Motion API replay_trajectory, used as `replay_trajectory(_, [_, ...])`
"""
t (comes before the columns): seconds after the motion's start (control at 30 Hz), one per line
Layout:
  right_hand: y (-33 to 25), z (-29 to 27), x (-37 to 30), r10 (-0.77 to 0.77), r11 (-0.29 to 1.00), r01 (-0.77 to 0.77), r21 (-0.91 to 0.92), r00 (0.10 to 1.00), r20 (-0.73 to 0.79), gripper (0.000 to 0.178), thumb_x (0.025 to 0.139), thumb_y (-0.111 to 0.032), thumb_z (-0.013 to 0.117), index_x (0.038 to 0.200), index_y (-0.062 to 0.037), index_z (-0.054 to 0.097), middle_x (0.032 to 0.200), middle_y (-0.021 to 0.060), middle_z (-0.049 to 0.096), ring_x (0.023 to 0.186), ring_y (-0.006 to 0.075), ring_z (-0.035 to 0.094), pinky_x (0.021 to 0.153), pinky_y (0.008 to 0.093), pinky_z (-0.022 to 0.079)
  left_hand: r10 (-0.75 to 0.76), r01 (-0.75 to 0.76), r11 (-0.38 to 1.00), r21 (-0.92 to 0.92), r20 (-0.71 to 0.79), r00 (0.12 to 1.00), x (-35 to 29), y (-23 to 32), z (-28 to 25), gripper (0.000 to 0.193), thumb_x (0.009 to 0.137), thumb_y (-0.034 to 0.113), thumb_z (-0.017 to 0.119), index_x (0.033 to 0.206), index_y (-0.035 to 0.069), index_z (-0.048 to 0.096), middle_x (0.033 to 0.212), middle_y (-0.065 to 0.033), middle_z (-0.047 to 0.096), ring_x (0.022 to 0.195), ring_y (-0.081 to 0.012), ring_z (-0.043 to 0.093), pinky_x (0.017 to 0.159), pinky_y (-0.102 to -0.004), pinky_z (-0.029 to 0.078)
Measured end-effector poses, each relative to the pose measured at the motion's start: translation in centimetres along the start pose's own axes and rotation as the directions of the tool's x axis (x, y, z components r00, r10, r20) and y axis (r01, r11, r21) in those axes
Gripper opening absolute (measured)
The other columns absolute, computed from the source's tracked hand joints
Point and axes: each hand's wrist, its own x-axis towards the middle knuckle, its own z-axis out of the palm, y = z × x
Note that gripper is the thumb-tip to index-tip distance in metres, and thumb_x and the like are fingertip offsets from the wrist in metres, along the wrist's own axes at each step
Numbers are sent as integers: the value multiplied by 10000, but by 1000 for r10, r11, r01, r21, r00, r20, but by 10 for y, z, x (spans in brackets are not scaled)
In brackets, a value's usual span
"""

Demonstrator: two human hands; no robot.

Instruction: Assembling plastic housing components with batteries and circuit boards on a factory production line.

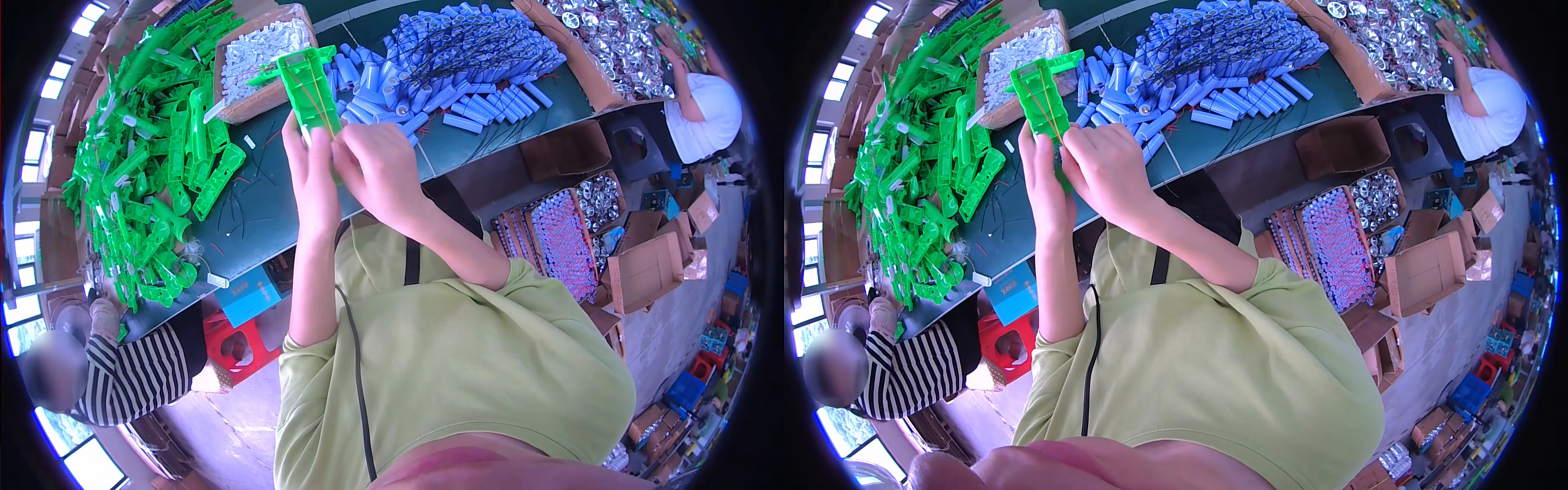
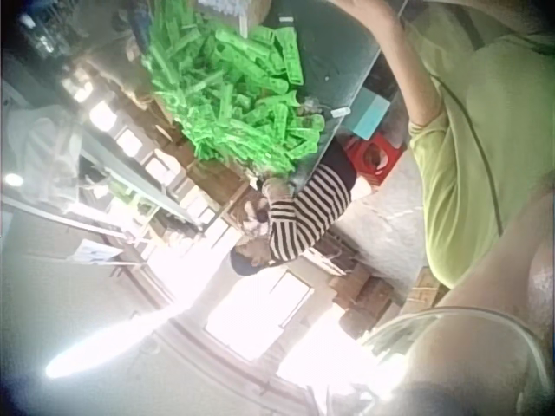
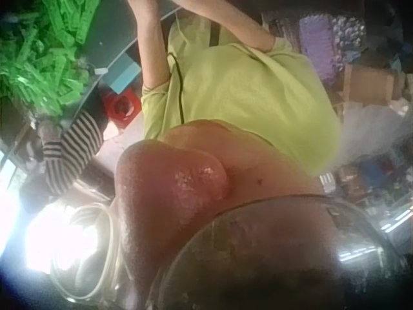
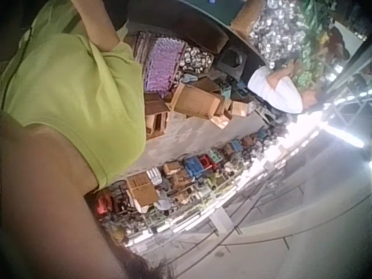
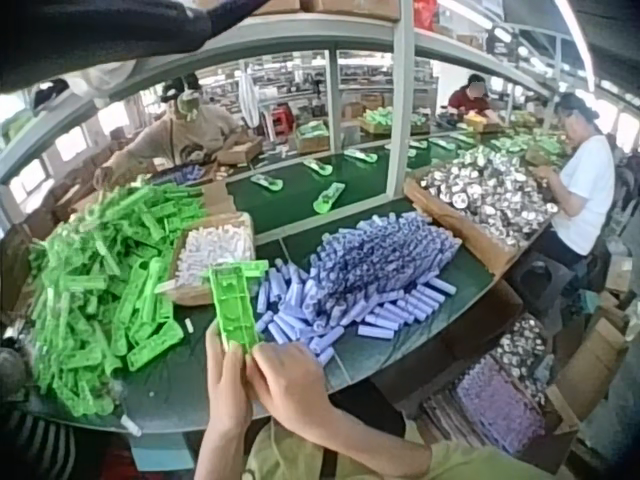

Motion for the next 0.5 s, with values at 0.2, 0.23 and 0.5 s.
replay_trajectory(0.2, [4, 4, -2, -29, 999, 30, 27, 999, -40, 152, 725, -40, 652, 751, -60, 503, 633, 78, 518, 588, 286, 500, 578, 385, 358, -1, 0, 996, -92, -17, 1000, 6, -4, 2, 351, 937, 92, 427, 1274, 20, 358, 1053, -123, 564, 963, -191, 573, 842, -311, 454])
replay_trajectory(0.23, [5, 5, -2, -31, 999, 32, 27, 999, -37, 143, 726, -37, 649, 763, -63, 514, 642, 79, 530, 590, 288, 501, 582, 385, 358, -2, 0, 996, -92, -19, 1000, 8, -5, 0, 351, 937, 92, 427, 1274, 20, 358, 1053, -123, 564, 963, -191, 573, 842, -311, 454])
replay_trajectory(0.5, [35, -21, 24, 105, 976, -101, 191, 994, -11, 36, 799, -98, 587, 790, -63, 580, 582, 86, 543, 515, 263, 539, 487, 359, 389, -70, 78, 991, -104, 75, 995, 14, -6, -14, 395, 919, 113, 433, 1288, 7, 338, 1010, -131, 579, 767, -159, 591, 638, -293, 514])
